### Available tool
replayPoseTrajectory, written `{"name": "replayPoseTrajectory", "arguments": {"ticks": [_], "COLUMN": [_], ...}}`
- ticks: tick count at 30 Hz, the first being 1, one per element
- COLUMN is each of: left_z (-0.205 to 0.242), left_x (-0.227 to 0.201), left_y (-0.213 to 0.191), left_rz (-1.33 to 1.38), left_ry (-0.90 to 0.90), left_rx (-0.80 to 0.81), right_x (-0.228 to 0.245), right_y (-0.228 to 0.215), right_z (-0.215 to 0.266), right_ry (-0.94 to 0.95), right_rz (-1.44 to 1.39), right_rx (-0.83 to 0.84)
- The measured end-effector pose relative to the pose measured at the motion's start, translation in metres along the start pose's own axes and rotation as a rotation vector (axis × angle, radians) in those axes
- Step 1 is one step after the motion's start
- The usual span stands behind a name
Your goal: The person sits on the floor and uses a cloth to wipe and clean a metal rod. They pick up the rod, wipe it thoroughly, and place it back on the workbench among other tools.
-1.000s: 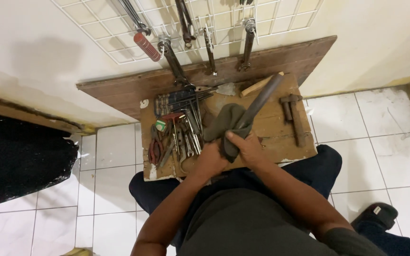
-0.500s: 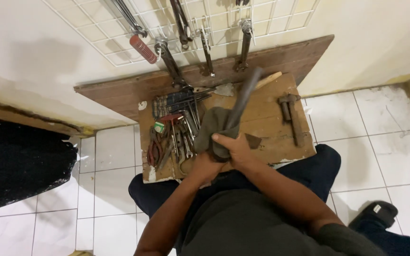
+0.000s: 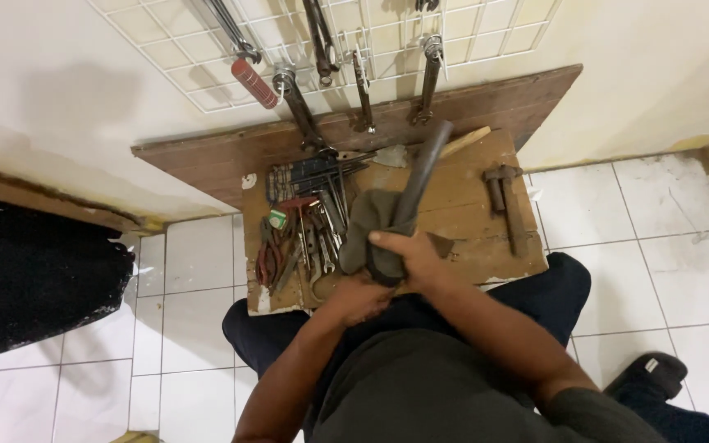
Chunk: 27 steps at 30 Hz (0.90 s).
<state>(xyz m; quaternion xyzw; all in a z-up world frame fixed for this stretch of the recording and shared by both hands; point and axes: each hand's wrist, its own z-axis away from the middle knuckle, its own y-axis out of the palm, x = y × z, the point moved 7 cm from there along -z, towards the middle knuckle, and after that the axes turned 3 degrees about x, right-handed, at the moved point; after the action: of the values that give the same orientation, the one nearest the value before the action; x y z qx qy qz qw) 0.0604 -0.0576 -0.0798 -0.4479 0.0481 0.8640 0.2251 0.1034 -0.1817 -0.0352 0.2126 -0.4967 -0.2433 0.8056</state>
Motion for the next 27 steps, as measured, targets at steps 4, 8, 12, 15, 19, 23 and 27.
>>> {"name": "replayPoseTrajectory", "arguments": {"ticks": [4,8,12,15,19,23,27], "left_z": [0.024,0.031,0.008,0.012,0.029,0.028,0.02], "left_x": [0.004,-0.015,-0.031,-0.058,-0.018,-0.011,-0.067], "left_y": [0.017,0.009,-0.008,-0.014,0.0,0.007,-0.007], "left_rz": [0.347,0.145,-0.494,-0.617,0.176,0.219,0.152], "left_ry": [-0.004,0.182,0.357,0.461,0.159,0.094,0.228], "left_rx": [0.068,0.03,-0.332,-0.441,-0.103,0.044,-0.062], "right_x": [0.079,0.099,0.048,0.013,0.086,0.094,-0.025], "right_y": [-0.003,-0.031,0.023,0.01,-0.001,-0.024,-0.052], "right_z": [-0.009,-0.034,-0.003,-0.014,-0.004,-0.027,-0.049], "right_ry": [0.14,-0.137,0.324,-0.097,0.099,-0.002,0.036], "right_rz": [-0.013,-0.237,0.024,-0.072,0.031,-0.388,-0.062], "right_rx": [-0.05,-0.218,-0.418,-0.048,-0.242,-0.259,-0.097]}}
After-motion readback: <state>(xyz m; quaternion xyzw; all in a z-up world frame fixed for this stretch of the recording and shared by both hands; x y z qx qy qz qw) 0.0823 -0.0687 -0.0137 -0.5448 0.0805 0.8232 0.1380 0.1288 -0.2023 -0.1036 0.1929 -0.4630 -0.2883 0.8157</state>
